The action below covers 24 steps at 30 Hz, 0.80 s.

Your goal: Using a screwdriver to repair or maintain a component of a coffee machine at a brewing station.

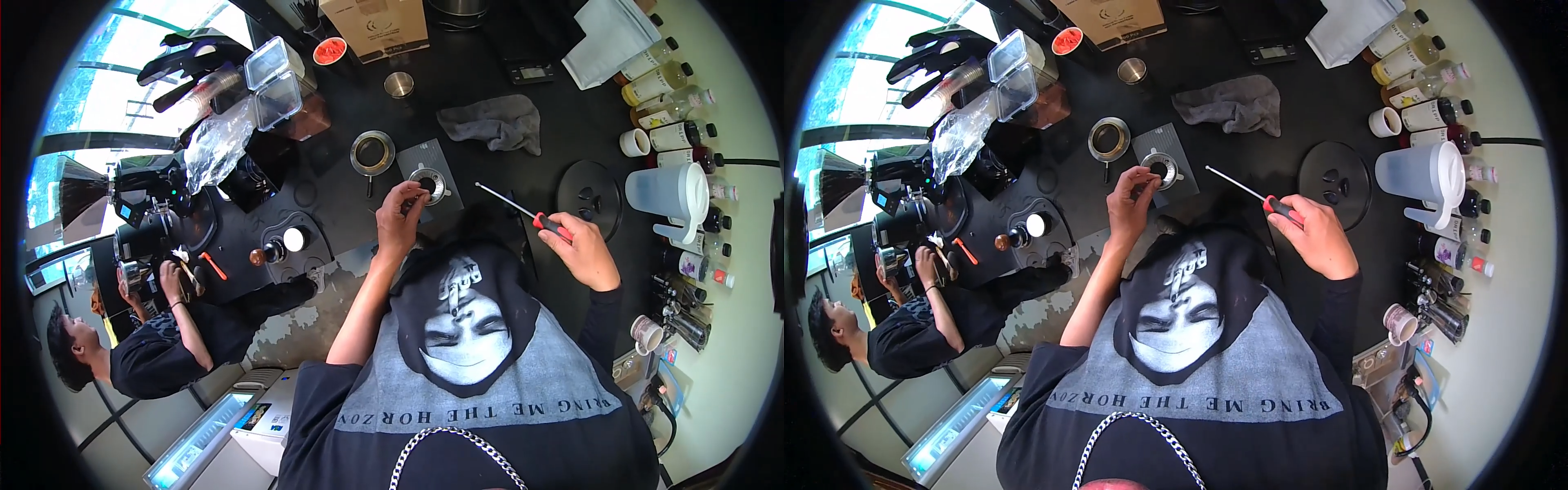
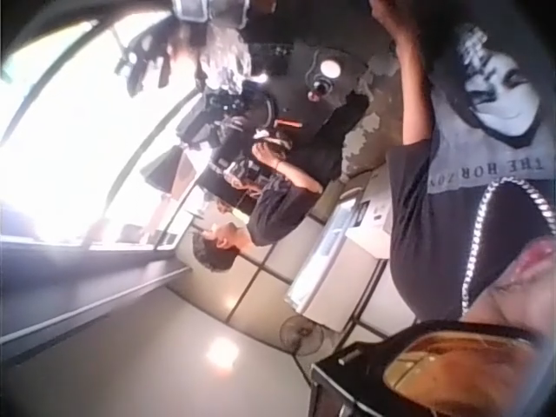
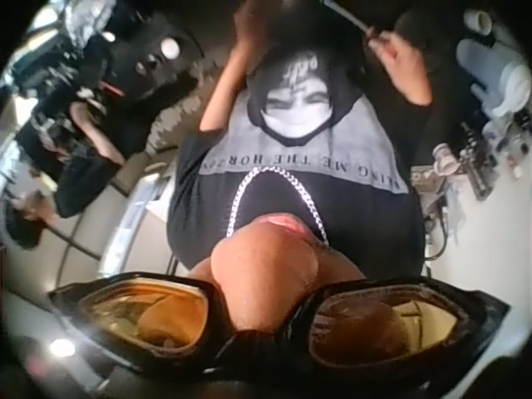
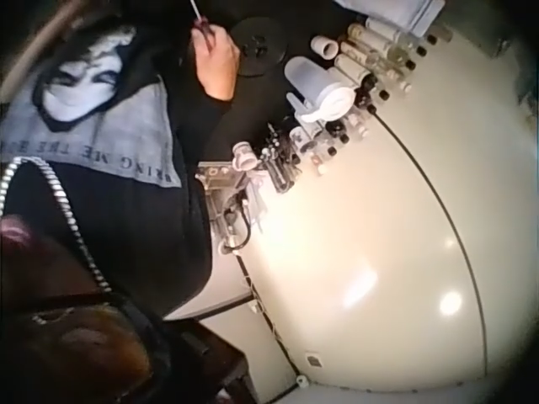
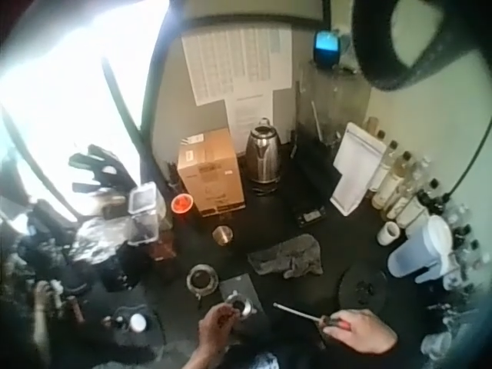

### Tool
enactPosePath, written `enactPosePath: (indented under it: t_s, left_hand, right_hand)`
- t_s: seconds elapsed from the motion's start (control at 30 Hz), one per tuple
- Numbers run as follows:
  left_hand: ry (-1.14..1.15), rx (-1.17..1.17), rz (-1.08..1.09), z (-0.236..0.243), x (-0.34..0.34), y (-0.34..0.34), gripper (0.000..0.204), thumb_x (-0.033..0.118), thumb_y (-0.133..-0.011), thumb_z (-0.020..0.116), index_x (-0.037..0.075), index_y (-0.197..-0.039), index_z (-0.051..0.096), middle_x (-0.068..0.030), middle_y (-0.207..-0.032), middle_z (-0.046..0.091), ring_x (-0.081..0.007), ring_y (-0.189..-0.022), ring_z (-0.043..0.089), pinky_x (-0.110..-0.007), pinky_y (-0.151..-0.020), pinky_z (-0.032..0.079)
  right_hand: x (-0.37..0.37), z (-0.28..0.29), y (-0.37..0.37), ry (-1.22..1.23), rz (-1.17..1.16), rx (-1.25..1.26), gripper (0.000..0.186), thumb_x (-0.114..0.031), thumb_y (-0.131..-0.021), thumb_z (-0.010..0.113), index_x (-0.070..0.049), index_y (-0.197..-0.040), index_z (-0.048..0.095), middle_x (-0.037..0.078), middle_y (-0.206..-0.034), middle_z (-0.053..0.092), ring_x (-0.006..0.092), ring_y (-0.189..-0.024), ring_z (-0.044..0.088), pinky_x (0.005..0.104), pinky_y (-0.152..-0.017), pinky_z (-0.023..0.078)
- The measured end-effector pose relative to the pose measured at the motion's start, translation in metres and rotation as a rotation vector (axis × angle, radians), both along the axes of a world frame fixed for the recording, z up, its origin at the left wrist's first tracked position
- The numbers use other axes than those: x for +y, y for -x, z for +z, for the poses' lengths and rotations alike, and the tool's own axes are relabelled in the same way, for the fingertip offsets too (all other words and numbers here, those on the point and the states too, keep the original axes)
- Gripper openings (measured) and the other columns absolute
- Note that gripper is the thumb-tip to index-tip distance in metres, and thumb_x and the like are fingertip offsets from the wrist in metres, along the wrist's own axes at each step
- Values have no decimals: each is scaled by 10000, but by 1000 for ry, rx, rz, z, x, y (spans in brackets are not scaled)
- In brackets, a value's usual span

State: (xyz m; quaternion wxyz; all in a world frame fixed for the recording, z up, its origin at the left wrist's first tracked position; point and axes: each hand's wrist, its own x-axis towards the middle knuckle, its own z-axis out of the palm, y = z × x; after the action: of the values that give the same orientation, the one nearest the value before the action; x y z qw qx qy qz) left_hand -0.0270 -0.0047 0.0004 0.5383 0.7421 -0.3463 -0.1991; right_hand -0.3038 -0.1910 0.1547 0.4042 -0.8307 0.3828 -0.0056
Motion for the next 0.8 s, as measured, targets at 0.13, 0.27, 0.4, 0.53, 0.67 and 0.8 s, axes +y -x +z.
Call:
enactPosePath:
  t_s: [0.13,0.27,0.4,0.53,0.67,0.8]
  left_hand:
    - [-10,-47,-5,2,-2,-3,288,56,-945,791,42,-1203,663,-54,-992,803,-89,-859,713,-263,-769,559]
    - [-8,-97,-39,0,0,-1,287,42,-938,790,36,-1195,664,-70,-998,799,-115,-847,733,-280,-765,576]
    - [-30,-146,-32,6,-1,2,281,35,-936,787,35,-1190,666,-82,-997,795,-137,-847,747,-288,-763,584]
    - [-29,-194,14,5,0,9,272,32,-939,782,38,-1186,668,-82,-993,789,-136,-836,737,-287,-762,580]
    - [-66,-192,17,12,0,13,284,25,-939,779,29,-1201,669,-79,-1002,780,-131,-852,716,-287,-778,573]
    - [-51,-208,-24,12,2,13,317,24,-940,779,31,-1239,672,-86,-1024,781,-136,-888,711,-289,-799,566]
  right_hand:
    - [1,-2,-2,7,34,3,377,-297,-953,774,16,-1149,698,233,-954,719,395,-872,716,423,-773,539]
    - [-3,2,-4,9,74,24,392,-312,-959,766,23,-1152,696,240,-957,723,403,-872,720,426,-779,544]
    - [-10,-3,-7,-13,103,12,401,-322,-960,764,20,-1156,696,246,-965,726,414,-883,723,433,-785,549]
    - [-17,-9,-7,-16,151,-8,394,-321,-960,762,18,-1152,700,248,-968,728,421,-896,723,439,-788,552]
    - [-24,-12,-9,-49,199,-43,368,-312,-957,760,6,-1131,703,227,-964,730,423,-893,716,439,-786,548]
    - [-28,-13,-17,-81,254,-100,337,-310,-954,760,-17,-1112,706,196,-973,730,425,-897,705,447,-780,543]
